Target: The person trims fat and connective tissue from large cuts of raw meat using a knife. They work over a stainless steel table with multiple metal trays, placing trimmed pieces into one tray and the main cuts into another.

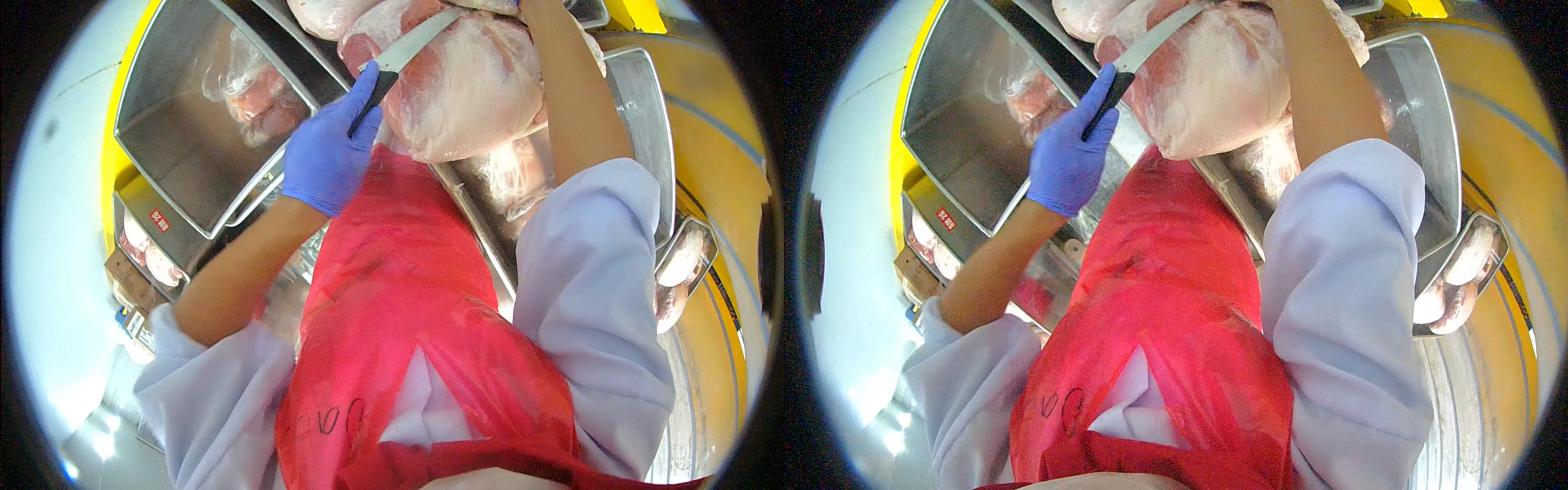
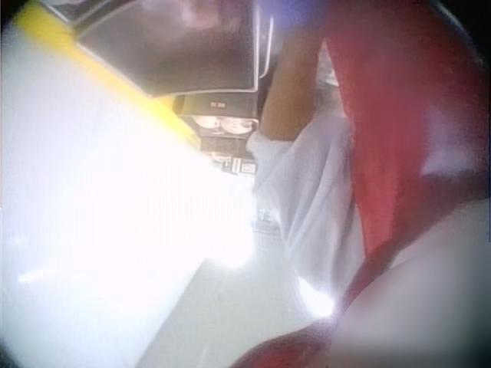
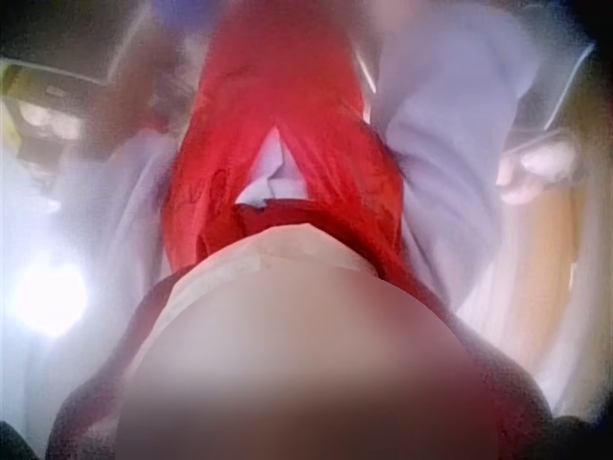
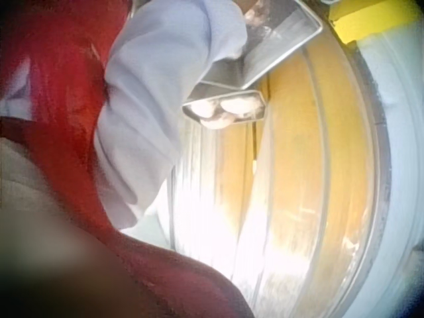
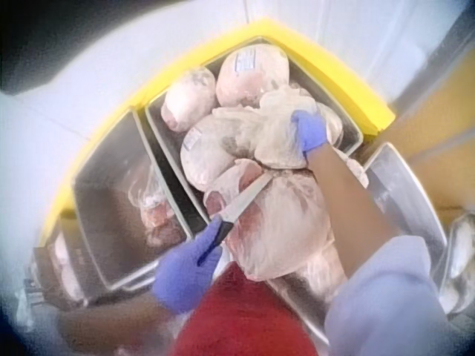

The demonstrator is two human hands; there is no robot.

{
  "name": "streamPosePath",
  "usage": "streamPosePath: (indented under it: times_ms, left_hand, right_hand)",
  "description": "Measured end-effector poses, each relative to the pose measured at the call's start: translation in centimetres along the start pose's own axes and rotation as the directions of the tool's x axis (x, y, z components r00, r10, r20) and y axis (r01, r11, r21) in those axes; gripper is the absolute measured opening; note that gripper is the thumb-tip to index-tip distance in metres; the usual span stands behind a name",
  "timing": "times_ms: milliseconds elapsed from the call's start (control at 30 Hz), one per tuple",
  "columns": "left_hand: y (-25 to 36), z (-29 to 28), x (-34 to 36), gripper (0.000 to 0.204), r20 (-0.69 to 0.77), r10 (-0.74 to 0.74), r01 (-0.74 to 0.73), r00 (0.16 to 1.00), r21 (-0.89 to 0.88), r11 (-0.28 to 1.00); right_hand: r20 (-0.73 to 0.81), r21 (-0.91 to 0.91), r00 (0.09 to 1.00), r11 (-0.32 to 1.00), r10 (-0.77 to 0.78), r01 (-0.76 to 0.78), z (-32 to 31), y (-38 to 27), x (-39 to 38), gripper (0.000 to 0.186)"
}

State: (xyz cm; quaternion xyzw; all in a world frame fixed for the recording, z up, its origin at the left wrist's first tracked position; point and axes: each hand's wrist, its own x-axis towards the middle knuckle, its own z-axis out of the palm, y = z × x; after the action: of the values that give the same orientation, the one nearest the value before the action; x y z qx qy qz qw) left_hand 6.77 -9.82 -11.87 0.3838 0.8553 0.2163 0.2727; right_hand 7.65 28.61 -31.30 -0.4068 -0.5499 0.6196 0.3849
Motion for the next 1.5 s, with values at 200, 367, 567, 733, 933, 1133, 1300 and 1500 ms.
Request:
streamPosePath:
  times_ms: [200, 367, 567, 733, 933, 1133, 1300, 1500]
  left_hand:
    - [-1.1, 6.8, -2.3, 0.054, -0.177, -0.093, 0.083, 0.980, -0.058, 0.995]
    - [-2.0, 8.3, -2.3, 0.056, -0.241, -0.074, 0.073, 0.968, -0.014, 0.997]
    - [-0.2, -0.5, -1.2, 0.047, -0.027, -0.038, 0.040, 0.999, 0.077, 0.996]
    - [0.3, -3.6, -3.3, 0.051, 0.026, -0.086, 0.084, 0.996, 0.086, 0.993]
    - [0.4, -4.3, -4.7, 0.046, 0.000, -0.016, 0.016, 1.000, 0.003, 1.000]
    - [3.0, -4.2, -2.8, 0.043, 0.064, 0.101, -0.100, 0.993, -0.019, 0.995]
    - [4.7, -3.5, -0.2, 0.041, 0.083, 0.073, -0.079, 0.994, 0.075, 0.994]
    - [7.7, -5.5, 0.4, 0.041, 0.181, -0.035, -0.003, 0.983, 0.205, 0.979]
  right_hand:
    - [0.033, -0.058, 0.987, 0.986, 0.158, -0.155, -0.2, -1.8, -0.5, 0.027]
    - [0.039, 0.237, 0.999, 0.972, -0.013, 0.004, 0.0, -0.4, 0.1, 0.020]
    - [0.167, 0.433, 0.893, 0.782, 0.418, -0.448, -1.6, -3.7, -4.8, 0.009]
    - [0.457, 0.483, 0.789, 0.630, 0.411, -0.608, -2.8, -4.1, -5.7, 0.019]
    - [0.189, -0.141, 0.914, 0.931, 0.359, -0.336, 1.1, -9.6, -2.8, 0.015]
    - [0.176, -0.483, 0.975, 0.875, 0.137, -0.036, 1.2, -7.6, -0.4, 0.013]
    - [0.545, -0.715, 0.827, 0.440, -0.138, 0.544, 0.3, -7.0, 1.5, 0.020]
    - [0.585, -0.388, 0.733, 0.674, -0.348, 0.629, -3.1, -1.7, 2.3, 0.013]
